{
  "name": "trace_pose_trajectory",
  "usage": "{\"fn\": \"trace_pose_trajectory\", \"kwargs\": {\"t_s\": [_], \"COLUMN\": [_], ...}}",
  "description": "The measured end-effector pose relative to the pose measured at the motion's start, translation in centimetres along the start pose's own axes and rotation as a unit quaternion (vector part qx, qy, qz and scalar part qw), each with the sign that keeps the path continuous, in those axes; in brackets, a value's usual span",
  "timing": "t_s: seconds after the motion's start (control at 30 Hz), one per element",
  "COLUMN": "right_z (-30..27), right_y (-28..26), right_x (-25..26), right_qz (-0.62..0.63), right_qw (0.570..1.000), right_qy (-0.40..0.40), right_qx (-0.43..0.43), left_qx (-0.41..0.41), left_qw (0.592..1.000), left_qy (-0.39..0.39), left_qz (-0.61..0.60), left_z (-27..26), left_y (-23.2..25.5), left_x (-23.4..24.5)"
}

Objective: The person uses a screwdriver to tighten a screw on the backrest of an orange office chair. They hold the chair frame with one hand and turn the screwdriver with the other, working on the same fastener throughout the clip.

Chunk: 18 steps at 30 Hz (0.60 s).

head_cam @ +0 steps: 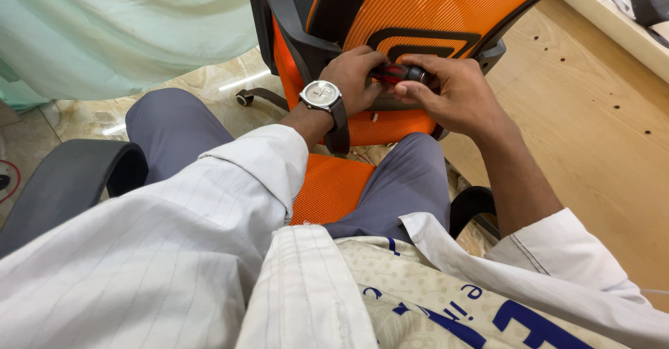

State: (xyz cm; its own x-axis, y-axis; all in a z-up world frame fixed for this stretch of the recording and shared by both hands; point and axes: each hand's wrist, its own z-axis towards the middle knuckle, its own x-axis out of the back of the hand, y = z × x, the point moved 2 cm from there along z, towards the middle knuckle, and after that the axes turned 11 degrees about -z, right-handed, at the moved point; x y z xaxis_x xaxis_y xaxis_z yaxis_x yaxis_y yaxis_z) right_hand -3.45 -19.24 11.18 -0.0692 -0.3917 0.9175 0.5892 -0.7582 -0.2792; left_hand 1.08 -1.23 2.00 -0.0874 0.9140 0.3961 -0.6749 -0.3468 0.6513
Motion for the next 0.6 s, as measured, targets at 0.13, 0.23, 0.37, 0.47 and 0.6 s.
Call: {"fn": "trace_pose_trajectory", "kwargs": {"t_s": [0.13,0.23,0.37,0.47,0.6], "right_z": [-0.1,-0.5,-0.6,-0.7,-1.2], "right_y": [-1.1,-2.0,-2.4,-1.6,-1.6], "right_x": [-1.3,-1.2,1.0,0.7,-1.4], "right_qz": [0.030,-0.076,-0.001,0.020,-0.012], "right_qw": [0.997,0.990,0.975,0.996,0.999], "right_qy": [0.067,0.106,0.057,0.014,0.051], "right_qx": [-0.026,0.048,0.213,0.080,-0.005], "left_qx": [-0.035,-0.009,-0.008,-0.009,-0.032], "left_qw": [0.999,0.997,0.995,0.997,0.999], "left_qy": [0.012,-0.078,-0.085,-0.055,0.029], "left_qz": [-0.017,-0.020,-0.049,-0.054,-0.017], "left_z": [-0.1,0.7,0.5,0.1,-1.7], "left_y": [0.7,0.3,0.3,0.5,1.1], "left_x": [-0.2,0.1,0.4,0.6,0.6]}}
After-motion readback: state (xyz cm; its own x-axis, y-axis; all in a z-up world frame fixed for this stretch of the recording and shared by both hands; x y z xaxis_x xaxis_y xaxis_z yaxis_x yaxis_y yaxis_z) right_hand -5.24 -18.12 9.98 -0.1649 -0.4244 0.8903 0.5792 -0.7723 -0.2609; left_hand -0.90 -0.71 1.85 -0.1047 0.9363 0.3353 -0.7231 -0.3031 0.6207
